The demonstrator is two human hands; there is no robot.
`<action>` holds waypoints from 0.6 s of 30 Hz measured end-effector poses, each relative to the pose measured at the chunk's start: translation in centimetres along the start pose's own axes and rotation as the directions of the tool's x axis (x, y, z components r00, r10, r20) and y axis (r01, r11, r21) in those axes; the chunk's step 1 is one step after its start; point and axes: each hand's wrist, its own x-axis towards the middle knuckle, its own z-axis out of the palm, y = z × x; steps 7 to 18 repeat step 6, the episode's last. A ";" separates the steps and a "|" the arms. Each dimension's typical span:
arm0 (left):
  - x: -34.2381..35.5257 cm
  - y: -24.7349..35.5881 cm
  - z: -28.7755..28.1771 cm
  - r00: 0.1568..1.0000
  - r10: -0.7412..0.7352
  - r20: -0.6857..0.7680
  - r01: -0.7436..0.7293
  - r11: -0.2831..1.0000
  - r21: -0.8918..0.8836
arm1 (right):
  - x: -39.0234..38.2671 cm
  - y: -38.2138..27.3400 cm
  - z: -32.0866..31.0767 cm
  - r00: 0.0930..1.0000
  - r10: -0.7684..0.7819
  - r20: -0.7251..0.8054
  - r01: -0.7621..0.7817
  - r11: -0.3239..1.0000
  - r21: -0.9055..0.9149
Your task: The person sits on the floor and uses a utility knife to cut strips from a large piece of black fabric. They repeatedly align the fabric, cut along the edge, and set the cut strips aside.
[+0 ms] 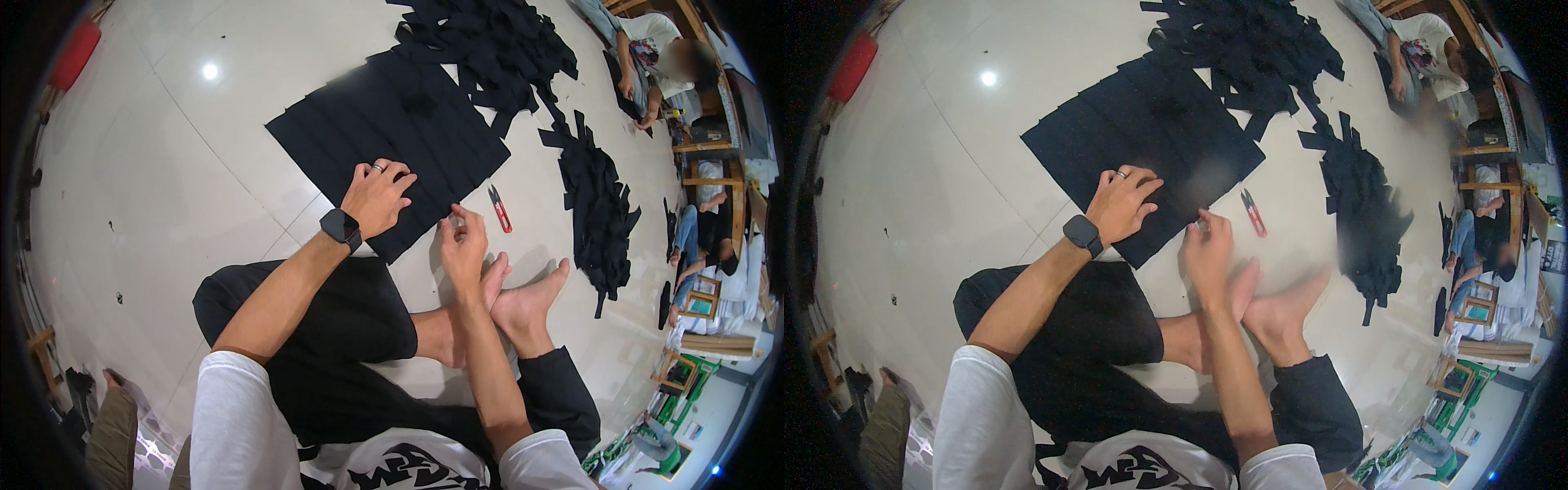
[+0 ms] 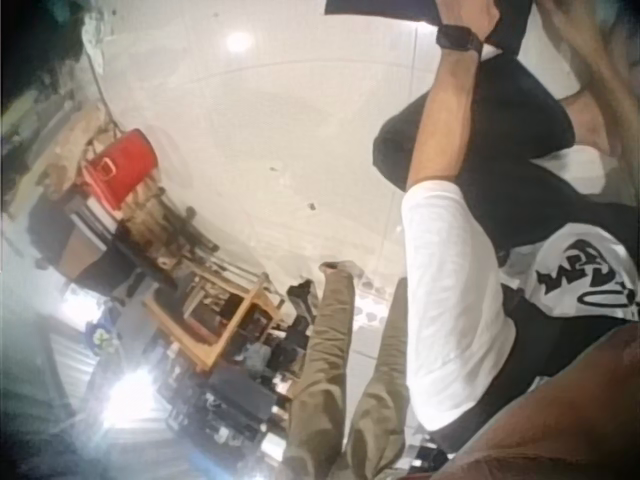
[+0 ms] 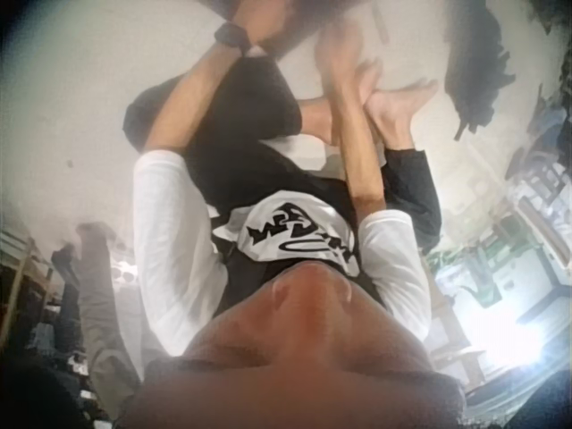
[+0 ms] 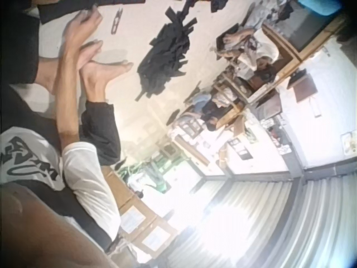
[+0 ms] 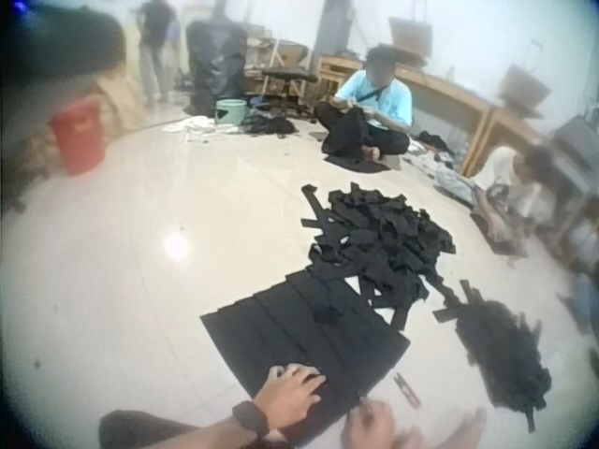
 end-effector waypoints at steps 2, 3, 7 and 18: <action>0.7 0.2 -0.6 0.990 -0.045 0.133 0.041 0.999 0.033 | -1.1 0.2 0.7 0.999 0.052 0.014 -0.053 0.998 0.026; 1.2 0.5 -0.9 0.978 -0.065 0.200 0.057 0.997 0.049 | -1.6 0.4 0.9 0.997 0.081 0.019 -0.082 0.996 0.036; 1.9 1.0 -2.5 0.959 -0.081 0.273 0.056 0.993 0.101 | -1.8 -0.1 1.0 0.982 0.185 0.032 -0.188 0.978 0.089; 1.9 1.0 -2.5 0.959 -0.081 0.273 0.056 0.993 0.101 | -1.8 -0.1 1.0 0.982 0.185 0.032 -0.188 0.978 0.089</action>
